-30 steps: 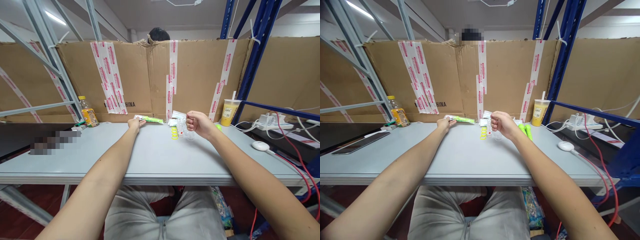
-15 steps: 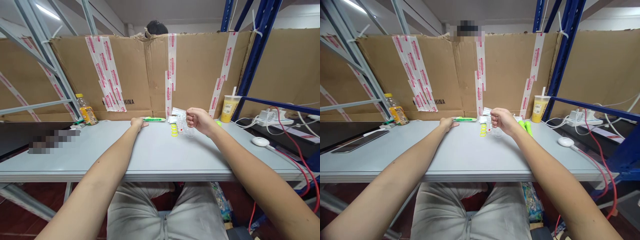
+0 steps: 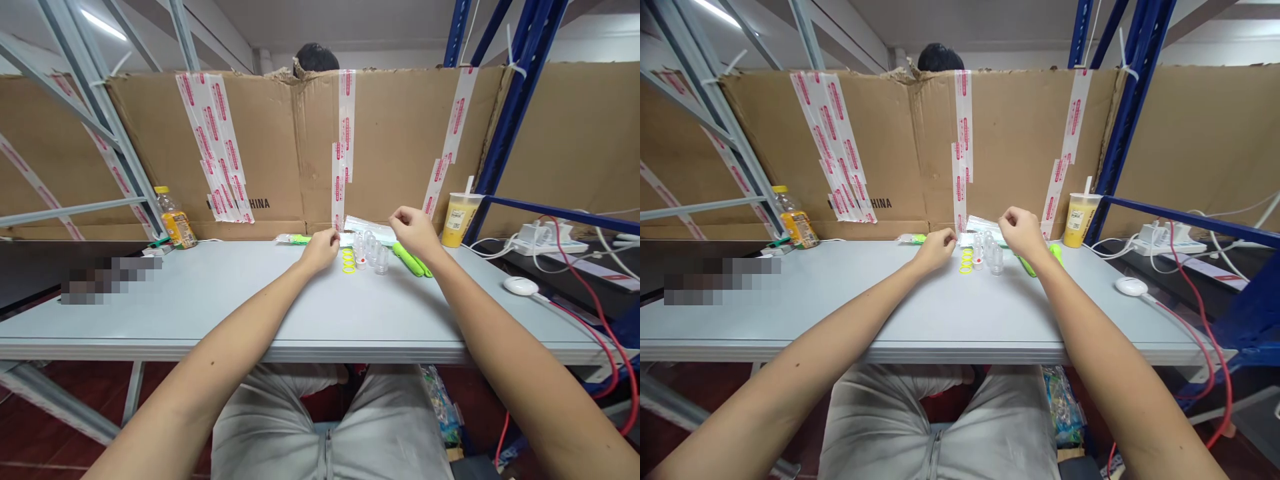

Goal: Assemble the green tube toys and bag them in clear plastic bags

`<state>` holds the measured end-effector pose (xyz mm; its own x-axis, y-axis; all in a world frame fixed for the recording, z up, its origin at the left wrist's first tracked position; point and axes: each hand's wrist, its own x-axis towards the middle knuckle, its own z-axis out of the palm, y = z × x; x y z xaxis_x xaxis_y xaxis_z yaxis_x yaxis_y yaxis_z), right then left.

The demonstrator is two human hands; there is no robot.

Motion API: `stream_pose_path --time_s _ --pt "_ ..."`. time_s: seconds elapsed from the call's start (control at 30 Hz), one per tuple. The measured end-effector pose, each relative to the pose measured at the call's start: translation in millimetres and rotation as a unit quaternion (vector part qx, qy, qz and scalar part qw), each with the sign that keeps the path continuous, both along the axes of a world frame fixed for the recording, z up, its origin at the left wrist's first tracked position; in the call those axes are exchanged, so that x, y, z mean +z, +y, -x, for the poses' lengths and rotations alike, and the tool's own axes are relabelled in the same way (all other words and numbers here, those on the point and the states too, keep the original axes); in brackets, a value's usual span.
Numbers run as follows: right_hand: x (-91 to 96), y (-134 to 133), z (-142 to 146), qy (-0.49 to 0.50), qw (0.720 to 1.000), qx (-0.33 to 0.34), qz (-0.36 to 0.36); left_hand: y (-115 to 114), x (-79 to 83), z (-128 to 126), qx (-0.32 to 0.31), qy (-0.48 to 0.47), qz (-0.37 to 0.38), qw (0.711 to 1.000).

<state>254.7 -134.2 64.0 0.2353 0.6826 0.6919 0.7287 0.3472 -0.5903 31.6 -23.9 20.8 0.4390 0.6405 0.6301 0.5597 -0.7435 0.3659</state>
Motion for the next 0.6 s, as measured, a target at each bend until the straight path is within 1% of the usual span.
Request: stream_pose_path --time_s 0.03,0.1,0.17,0.2,0.23,0.3,0.37,0.43,0.5,0.6 --pt "2.1 0 -8 -0.001 1.000 -0.022 0.017 -3 -0.8 -2 -0.011 0.008 -0.002 1.000" --pt "3.7 3 -26 -0.016 0.994 -0.082 0.074 -6 -2.8 -3 -0.029 0.023 0.007 0.999" --pt "0.1 7 -42 -0.065 0.975 -0.133 0.165 -5 -4.6 -2 -0.043 0.041 0.025 0.998" --pt "-3.5 10 -48 -0.098 0.961 -0.147 0.210 -5 -5.3 0 -0.048 0.049 0.033 0.997" --pt "-8.0 14 -51 -0.138 0.946 -0.147 0.254 -4 -5.8 1 -0.052 0.055 0.040 0.996" --pt "-17.8 21 -51 -0.189 0.918 -0.141 0.317 -3 -6.3 2 -0.058 0.060 0.050 0.995" --pt "-25.8 28 -44 -0.211 0.895 -0.162 0.357 -3 -6.3 2 -0.062 0.063 0.056 0.995" --pt "-30.6 33 -34 -0.219 0.878 -0.193 0.379 -4 -6.4 1 -0.064 0.069 0.058 0.994" --pt "-32.8 35 -25 -0.221 0.869 -0.216 0.385 -5 -6.6 1 -0.070 0.076 0.056 0.993" --pt "-34.7 37 -16 -0.227 0.866 -0.223 0.385 -5 -7.3 1 -0.082 0.082 0.051 0.992"
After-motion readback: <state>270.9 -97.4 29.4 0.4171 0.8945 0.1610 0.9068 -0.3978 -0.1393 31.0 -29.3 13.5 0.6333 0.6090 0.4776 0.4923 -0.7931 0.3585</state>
